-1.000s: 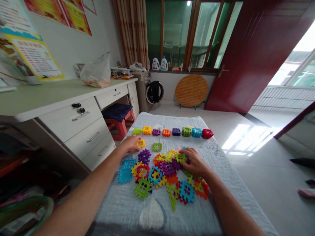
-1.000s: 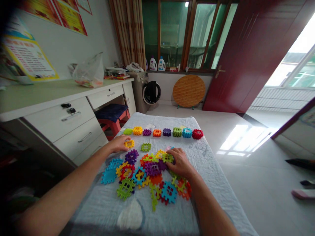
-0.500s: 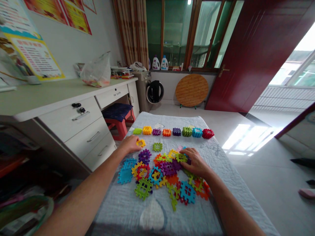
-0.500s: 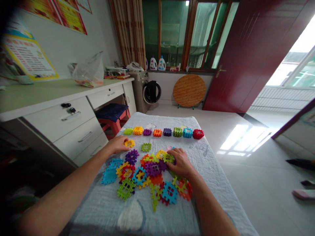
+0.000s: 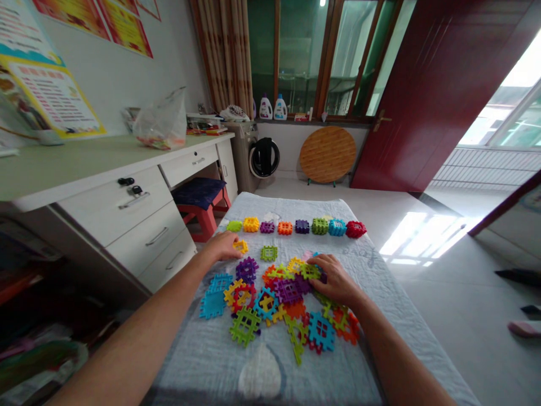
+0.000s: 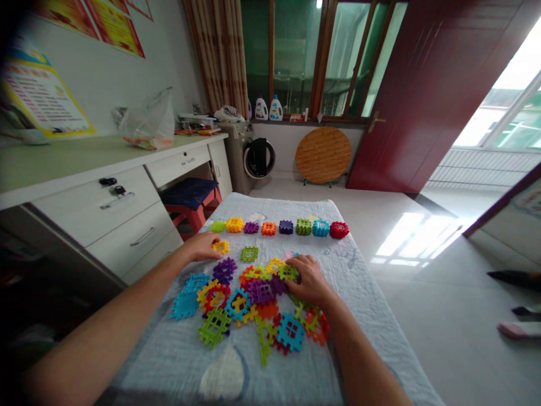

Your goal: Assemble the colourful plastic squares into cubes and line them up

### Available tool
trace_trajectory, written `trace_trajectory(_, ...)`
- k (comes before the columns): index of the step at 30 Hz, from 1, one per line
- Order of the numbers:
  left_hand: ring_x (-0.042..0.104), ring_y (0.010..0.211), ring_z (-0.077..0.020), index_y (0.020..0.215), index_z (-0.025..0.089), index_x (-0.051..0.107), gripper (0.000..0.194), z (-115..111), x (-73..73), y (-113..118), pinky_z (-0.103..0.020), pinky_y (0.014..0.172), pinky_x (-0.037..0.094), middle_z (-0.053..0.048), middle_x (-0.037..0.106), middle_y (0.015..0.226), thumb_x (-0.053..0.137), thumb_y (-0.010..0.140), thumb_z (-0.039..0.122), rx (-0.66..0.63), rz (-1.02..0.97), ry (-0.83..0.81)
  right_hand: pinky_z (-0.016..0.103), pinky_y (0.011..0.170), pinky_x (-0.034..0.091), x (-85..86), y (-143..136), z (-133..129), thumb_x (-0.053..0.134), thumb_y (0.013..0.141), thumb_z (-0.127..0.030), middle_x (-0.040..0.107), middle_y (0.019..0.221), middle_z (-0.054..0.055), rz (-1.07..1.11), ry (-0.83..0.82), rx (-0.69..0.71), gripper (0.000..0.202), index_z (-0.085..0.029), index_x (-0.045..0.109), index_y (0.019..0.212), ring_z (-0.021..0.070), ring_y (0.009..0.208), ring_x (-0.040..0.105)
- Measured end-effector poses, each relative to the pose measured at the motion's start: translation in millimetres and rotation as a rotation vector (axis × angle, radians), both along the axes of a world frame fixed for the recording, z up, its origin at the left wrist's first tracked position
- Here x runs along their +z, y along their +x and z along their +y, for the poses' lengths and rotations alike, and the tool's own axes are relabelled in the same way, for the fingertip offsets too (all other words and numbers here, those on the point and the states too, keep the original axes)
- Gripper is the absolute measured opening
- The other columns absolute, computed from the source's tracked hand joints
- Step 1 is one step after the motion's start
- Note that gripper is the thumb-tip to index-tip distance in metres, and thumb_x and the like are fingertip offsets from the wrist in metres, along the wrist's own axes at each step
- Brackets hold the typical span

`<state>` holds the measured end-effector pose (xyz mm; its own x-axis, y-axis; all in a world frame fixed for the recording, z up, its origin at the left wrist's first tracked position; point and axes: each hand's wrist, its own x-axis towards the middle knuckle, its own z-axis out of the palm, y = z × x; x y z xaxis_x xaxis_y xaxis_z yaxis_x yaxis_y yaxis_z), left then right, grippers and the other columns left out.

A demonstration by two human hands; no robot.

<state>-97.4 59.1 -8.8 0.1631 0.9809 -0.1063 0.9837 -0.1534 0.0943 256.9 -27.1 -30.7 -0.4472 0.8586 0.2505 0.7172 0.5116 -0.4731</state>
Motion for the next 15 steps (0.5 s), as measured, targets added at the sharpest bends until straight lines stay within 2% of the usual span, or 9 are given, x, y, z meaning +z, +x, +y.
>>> trace_trajectory(6,0.064,0.078,-0.0241,0.075,0.022,0.068,0.028,4.3,-5.0,-0.2,-0.029,0.062,0.042,-0.005,0.07,0.081,0.07,0.055,0.041,-0.006,0.009,0.021,0.042,0.091,0.039,-1.3,0.5,0.6,0.062,0.074,-0.026,0.06,0.106,0.008,-0.002,0.004,0.006,0.039,-0.02,0.059,0.112,0.0247,0.099,0.05)
trace_trajectory(9,0.064,0.075,-0.0244,0.071,0.022,0.068,0.026,4.4,-1.5,-0.6,-0.03,0.062,0.042,-0.005,0.069,0.076,0.068,0.055,0.043,-0.029,0.022,0.055,0.041,0.091,0.038,-1.0,0.4,0.9,0.061,0.074,-0.026,0.06,0.105,0.009,-0.003,0.007,0.012,0.038,-0.02,0.059,0.112,0.0246,0.099,0.05)
trace_trajectory(12,0.063,0.087,-0.0261,0.083,0.022,0.069,0.034,9.1,11.2,-0.1,-0.031,0.071,0.044,-0.006,0.069,0.091,0.066,0.058,0.045,-0.06,0.024,0.128,0.041,0.09,0.039,-0.4,0.4,1.1,0.061,0.075,-0.026,0.06,0.103,0.008,-0.009,-0.002,0.018,0.038,-0.021,0.059,0.112,0.0244,0.099,0.05)
trace_trajectory(15,0.059,0.101,-0.0269,0.102,0.021,0.066,0.046,24.4,28.7,2.3,-0.031,0.083,0.043,-0.008,0.065,0.109,0.062,0.063,0.045,-0.086,0.019,0.195,0.041,0.089,0.039,0.1,0.6,1.3,0.061,0.074,-0.026,0.06,0.103,0.008,-0.018,-0.011,0.015,0.037,-0.022,0.06,0.111,0.0243,0.098,0.051)
